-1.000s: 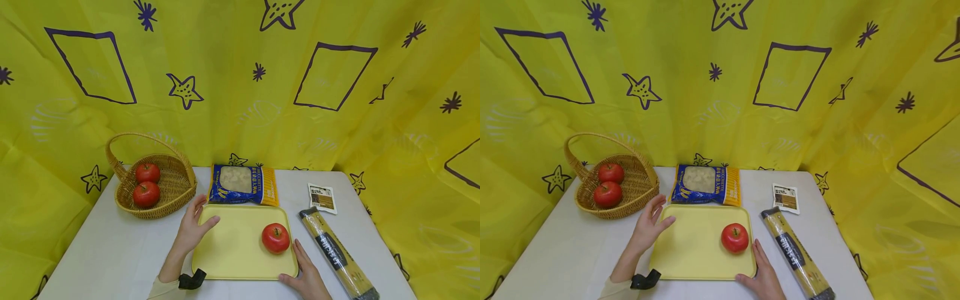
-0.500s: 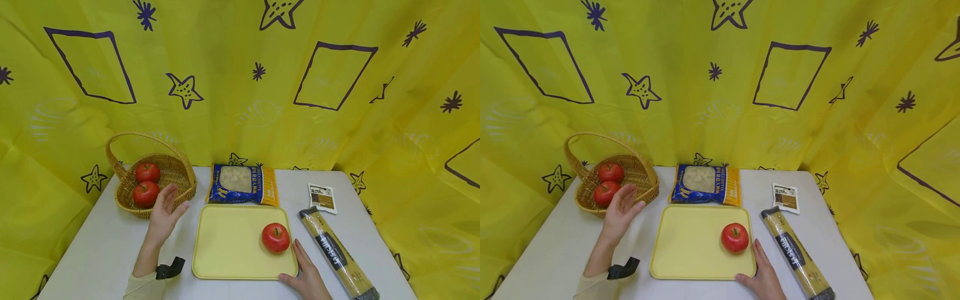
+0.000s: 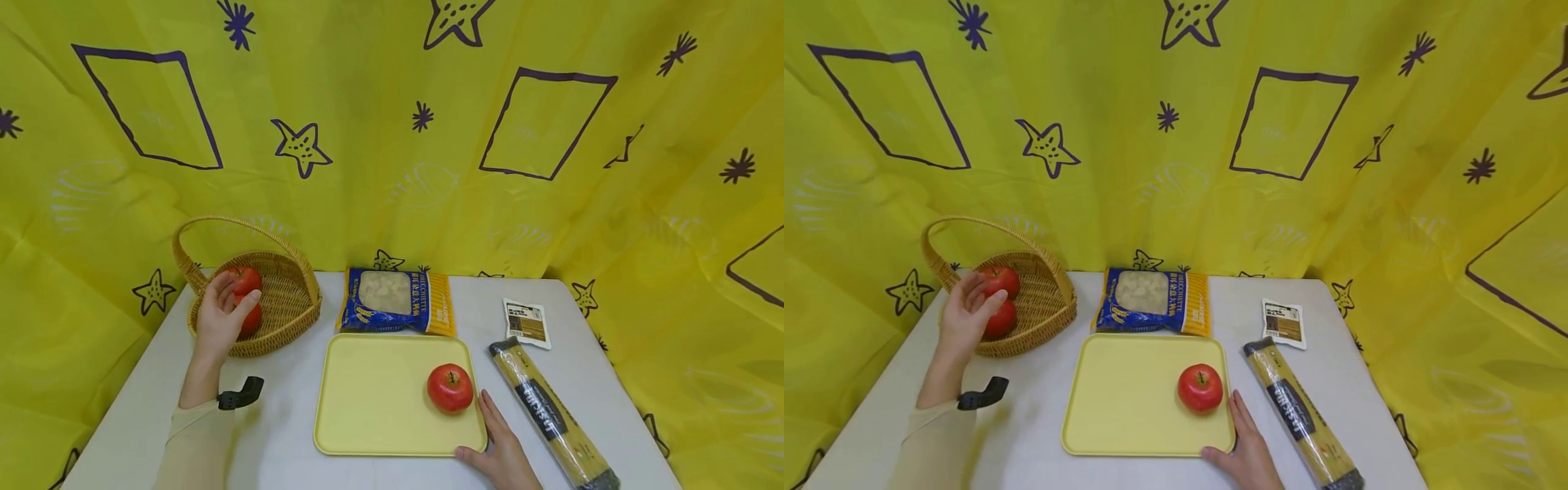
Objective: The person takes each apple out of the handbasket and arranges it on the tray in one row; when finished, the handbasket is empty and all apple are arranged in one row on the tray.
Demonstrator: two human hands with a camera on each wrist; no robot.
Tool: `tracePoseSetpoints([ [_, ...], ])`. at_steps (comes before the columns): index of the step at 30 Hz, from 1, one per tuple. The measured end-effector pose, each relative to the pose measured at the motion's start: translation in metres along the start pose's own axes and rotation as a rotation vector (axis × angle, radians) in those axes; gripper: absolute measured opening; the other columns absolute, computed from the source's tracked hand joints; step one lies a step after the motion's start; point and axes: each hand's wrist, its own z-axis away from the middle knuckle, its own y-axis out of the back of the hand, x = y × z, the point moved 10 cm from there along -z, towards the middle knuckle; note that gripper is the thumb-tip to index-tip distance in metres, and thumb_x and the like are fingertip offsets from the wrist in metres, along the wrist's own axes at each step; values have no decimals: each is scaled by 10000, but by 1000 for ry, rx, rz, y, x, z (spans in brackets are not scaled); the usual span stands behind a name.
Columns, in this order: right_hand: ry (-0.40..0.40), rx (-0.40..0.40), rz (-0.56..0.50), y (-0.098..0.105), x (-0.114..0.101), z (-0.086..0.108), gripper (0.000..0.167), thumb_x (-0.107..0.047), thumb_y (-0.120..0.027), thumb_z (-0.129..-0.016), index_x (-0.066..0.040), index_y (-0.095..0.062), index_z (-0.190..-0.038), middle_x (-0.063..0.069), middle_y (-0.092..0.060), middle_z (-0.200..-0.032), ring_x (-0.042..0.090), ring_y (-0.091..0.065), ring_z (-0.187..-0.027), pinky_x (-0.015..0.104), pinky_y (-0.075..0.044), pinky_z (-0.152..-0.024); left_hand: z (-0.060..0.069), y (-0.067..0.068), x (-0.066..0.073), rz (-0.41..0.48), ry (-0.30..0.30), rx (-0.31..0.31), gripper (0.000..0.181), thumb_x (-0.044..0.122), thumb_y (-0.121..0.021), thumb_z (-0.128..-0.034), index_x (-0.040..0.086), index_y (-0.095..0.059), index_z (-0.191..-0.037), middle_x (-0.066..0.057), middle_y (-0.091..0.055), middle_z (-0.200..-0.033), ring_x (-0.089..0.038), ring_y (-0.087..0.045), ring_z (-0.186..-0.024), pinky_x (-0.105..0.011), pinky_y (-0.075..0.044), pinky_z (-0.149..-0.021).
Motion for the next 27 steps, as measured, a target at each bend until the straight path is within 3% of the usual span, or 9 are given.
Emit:
tracePoseSetpoints([
  [7,34,20,13,2,-6,2,1098,-424,-852,-707,90,-272,-1484,201,-181,-1579,418,-196,-1406,496,-249,-1075,-24,11,-2,-131,49,-8,845,290,-674,-932,-15,-155,-1525,-220,-229,-1537,-328,-215,-1422,-380,-156,-1153],
  [15,41,42,32,4,-6,2,1091,-445,-850,-704,88,-296,-1478,187,-199,-1578,415,-209,-1403,502,-257,-1071,-52,19,-19,-297,154,-32,992,498,-635,-905,29,-53,-1557,-203,-161,-1573,-371,-167,-1426,-517,-203,-1120],
  [22,57,34,30,2,-6,3,1088,-431,-849,-712,92,-283,-1481,207,-196,-1573,431,-207,-1399,515,-256,-1070,-63,18,-33,-415,225,-59,1036,513,-632,-899,-21,-21,-1542,-273,-117,-1563,-421,-164,-1409,-547,-195,-1113],
  [27,66,34,24,2,-6,3,1086,-433,-847,-715,92,-284,-1480,205,-198,-1573,430,-205,-1400,520,-250,-1071,-68,16,-42,-451,249,-83,1053,496,-644,-897,-62,-10,-1527,-332,-153,-1526,-468,-219,-1373,-567,-239,-1089],
])
